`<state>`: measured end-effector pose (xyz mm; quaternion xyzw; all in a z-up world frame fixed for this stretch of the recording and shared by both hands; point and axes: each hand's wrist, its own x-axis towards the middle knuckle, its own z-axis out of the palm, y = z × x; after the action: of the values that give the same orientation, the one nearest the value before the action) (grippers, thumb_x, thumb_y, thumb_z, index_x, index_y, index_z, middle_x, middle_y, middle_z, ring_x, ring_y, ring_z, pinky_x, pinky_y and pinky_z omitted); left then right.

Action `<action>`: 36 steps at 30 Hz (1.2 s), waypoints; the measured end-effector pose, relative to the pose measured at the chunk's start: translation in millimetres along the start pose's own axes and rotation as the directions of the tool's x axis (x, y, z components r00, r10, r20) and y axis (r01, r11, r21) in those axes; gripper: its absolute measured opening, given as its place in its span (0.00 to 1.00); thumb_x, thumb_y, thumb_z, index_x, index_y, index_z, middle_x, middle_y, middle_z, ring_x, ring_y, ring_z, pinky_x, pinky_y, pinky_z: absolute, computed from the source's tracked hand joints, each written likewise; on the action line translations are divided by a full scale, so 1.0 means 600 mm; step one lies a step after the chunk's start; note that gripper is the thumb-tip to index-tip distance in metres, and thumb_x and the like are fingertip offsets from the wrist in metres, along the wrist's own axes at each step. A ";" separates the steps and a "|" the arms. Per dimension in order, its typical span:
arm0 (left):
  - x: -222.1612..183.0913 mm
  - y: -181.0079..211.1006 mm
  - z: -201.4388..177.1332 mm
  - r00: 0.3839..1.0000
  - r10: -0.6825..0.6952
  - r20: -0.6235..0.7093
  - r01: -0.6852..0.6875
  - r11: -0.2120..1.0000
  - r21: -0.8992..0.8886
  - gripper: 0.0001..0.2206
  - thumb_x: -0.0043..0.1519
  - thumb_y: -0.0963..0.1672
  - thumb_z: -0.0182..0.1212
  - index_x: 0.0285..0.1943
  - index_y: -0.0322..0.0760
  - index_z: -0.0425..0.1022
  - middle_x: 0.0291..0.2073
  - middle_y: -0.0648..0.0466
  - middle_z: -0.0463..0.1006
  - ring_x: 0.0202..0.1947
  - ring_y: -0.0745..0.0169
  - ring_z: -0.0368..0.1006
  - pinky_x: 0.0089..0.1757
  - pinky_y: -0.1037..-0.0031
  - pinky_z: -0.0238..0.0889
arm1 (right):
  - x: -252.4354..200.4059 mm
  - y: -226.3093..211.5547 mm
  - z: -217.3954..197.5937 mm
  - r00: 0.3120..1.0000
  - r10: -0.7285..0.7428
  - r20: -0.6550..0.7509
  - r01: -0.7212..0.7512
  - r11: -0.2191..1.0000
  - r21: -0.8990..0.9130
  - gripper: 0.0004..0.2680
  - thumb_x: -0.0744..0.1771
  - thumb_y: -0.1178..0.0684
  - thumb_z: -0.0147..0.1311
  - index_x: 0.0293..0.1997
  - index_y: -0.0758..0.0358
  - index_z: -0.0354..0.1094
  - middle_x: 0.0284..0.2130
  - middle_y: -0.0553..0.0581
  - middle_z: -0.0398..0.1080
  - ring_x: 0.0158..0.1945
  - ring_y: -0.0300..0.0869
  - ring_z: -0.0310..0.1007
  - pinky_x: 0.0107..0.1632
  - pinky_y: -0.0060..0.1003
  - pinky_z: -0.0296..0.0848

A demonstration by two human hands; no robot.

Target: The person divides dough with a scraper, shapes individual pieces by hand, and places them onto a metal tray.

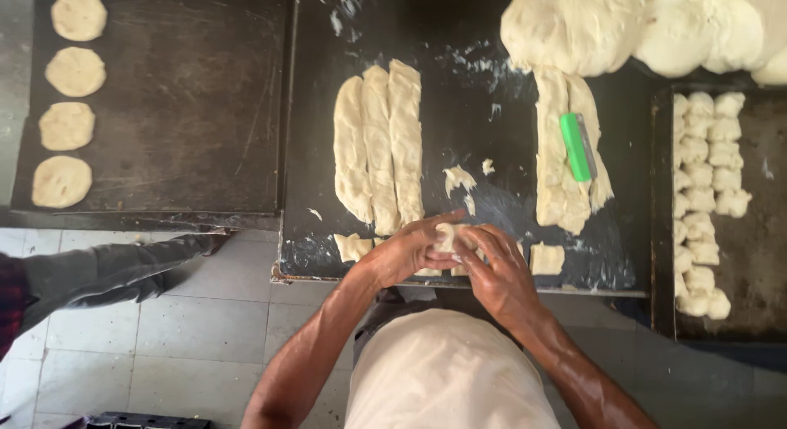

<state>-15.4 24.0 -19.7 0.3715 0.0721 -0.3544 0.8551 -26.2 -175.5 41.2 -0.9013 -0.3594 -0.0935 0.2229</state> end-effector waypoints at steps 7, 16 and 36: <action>-0.003 -0.003 0.033 0.917 0.334 0.216 -0.394 0.843 0.367 0.17 0.66 0.37 0.60 0.65 0.33 0.71 0.64 0.48 0.69 0.60 0.53 0.72 0.53 0.59 0.71 | -0.025 0.091 -0.006 0.748 0.478 0.461 -0.565 0.093 0.820 0.16 0.64 0.63 0.64 0.58 0.61 0.70 0.49 0.56 0.71 0.46 0.40 0.71 0.47 0.36 0.73; 0.069 -0.003 0.029 0.932 0.355 -0.072 0.011 0.170 0.985 0.15 0.64 0.44 0.69 0.59 0.45 0.80 0.42 0.47 0.86 0.39 0.57 0.83 0.43 0.67 0.75 | -0.022 0.136 -0.077 0.792 -0.070 0.606 -0.573 0.254 0.779 0.05 0.68 0.57 0.64 0.45 0.66 0.75 0.37 0.58 0.77 0.41 0.41 0.76 0.44 0.36 0.77; 0.323 -0.087 0.250 0.950 -0.178 0.257 -0.022 0.781 0.624 0.18 0.66 0.37 0.56 0.66 0.30 0.75 0.62 0.36 0.73 0.56 0.50 0.78 0.54 0.67 0.75 | -0.251 0.273 -0.133 0.856 0.464 -0.229 -0.406 0.876 0.259 0.06 0.65 0.60 0.60 0.44 0.59 0.71 0.56 0.58 0.67 0.61 0.54 0.69 0.57 0.48 0.74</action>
<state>72.4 -210.7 -18.1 0.5694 -0.1639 -0.4462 0.6706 -23.1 -409.7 7.2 -0.9091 -0.1170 -0.1318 0.3775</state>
